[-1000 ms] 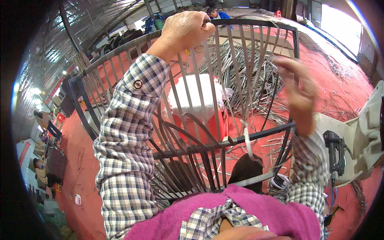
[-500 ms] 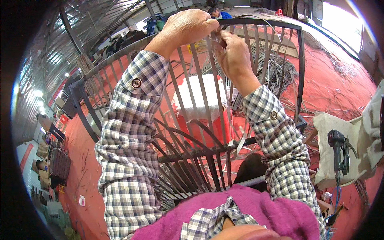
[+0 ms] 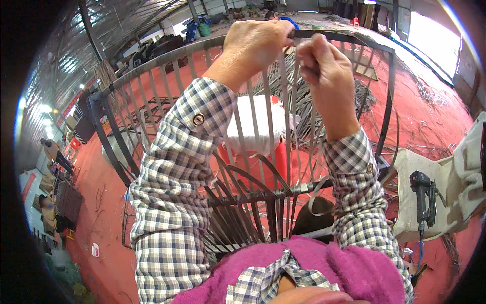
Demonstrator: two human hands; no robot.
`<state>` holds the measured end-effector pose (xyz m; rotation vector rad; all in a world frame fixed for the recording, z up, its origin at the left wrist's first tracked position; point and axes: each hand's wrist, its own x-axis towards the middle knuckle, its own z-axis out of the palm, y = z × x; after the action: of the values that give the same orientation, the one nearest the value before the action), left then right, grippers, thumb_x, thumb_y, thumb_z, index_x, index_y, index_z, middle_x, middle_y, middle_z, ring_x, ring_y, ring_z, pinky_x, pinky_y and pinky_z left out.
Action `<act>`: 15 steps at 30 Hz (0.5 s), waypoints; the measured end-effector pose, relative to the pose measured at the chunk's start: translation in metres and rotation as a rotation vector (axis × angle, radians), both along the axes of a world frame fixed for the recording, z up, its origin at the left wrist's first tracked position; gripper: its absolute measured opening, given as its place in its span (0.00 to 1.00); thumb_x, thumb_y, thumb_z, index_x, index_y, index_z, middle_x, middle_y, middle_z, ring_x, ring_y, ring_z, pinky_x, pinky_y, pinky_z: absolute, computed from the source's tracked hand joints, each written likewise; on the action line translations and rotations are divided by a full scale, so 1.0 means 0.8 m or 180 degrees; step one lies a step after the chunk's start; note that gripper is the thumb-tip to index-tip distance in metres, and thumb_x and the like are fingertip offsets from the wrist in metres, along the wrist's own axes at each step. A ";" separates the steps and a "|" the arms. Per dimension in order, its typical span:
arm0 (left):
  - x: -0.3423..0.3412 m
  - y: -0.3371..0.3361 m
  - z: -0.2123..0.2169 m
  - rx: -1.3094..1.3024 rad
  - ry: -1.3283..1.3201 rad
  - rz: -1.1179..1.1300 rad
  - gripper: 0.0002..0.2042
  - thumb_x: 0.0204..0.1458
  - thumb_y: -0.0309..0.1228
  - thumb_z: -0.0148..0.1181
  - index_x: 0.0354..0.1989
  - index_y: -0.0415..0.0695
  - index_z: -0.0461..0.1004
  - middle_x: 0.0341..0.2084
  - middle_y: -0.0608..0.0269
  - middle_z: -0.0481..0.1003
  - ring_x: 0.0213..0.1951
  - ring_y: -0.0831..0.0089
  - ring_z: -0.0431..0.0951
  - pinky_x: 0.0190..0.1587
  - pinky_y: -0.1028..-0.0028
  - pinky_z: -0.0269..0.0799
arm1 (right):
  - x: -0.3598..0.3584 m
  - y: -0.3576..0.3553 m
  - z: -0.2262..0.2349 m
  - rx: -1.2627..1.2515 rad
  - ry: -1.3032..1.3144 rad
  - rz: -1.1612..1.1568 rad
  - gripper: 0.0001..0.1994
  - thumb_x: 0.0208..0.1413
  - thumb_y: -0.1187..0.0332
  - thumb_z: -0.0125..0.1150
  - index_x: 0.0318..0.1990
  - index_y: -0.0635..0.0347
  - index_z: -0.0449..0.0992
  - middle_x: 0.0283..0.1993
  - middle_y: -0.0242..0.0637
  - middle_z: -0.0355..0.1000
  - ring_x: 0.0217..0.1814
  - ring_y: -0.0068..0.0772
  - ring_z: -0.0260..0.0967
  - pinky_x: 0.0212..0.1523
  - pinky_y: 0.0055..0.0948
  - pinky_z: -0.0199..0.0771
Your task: The person repeatedly picks up thin metal strips, bends them by hand, and secures them to a vertical metal frame using a handheld staple gun. The person works on one strip at a time, moving around the frame to attach each piece.
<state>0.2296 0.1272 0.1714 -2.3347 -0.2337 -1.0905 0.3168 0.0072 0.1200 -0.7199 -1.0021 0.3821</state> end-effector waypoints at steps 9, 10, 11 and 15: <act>-0.006 -0.023 0.005 -0.0388 -0.0486 -0.0324 0.17 0.47 0.44 0.61 0.36 0.44 0.68 0.20 0.58 0.76 0.27 0.61 0.79 0.28 0.64 0.71 | 0.065 0.054 0.126 -0.0335 -0.2673 -0.1615 0.19 0.57 0.58 0.51 0.23 0.66 0.76 0.17 0.38 0.69 0.20 0.29 0.64 0.24 0.34 0.64; -0.007 -0.024 0.006 -0.0506 -0.0471 -0.0386 0.17 0.47 0.44 0.60 0.36 0.44 0.68 0.20 0.58 0.76 0.27 0.62 0.79 0.28 0.64 0.71 | 0.079 0.063 0.131 -0.0785 -0.3445 -0.2014 0.20 0.58 0.58 0.51 0.23 0.66 0.76 0.17 0.40 0.68 0.20 0.29 0.64 0.23 0.34 0.64; -0.007 -0.026 0.005 -0.0475 -0.0521 -0.0396 0.17 0.47 0.44 0.61 0.38 0.46 0.68 0.21 0.59 0.77 0.27 0.62 0.79 0.29 0.63 0.71 | 0.093 0.070 0.136 -0.1069 -0.3401 -0.1858 0.19 0.57 0.59 0.51 0.23 0.66 0.76 0.17 0.41 0.68 0.20 0.30 0.64 0.23 0.34 0.64; -0.007 -0.027 0.003 -0.0130 -0.0607 -0.0203 0.17 0.48 0.50 0.57 0.44 0.59 0.73 0.23 0.61 0.78 0.28 0.62 0.80 0.28 0.66 0.72 | 0.121 0.073 0.132 -0.0846 -0.5130 -0.1912 0.19 0.57 0.58 0.50 0.26 0.66 0.76 0.20 0.47 0.69 0.21 0.34 0.66 0.25 0.36 0.65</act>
<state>0.2241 0.1054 0.1740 -2.2883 -0.2556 -1.3534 0.4140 0.0657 0.2259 -1.5684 -2.1255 -0.7828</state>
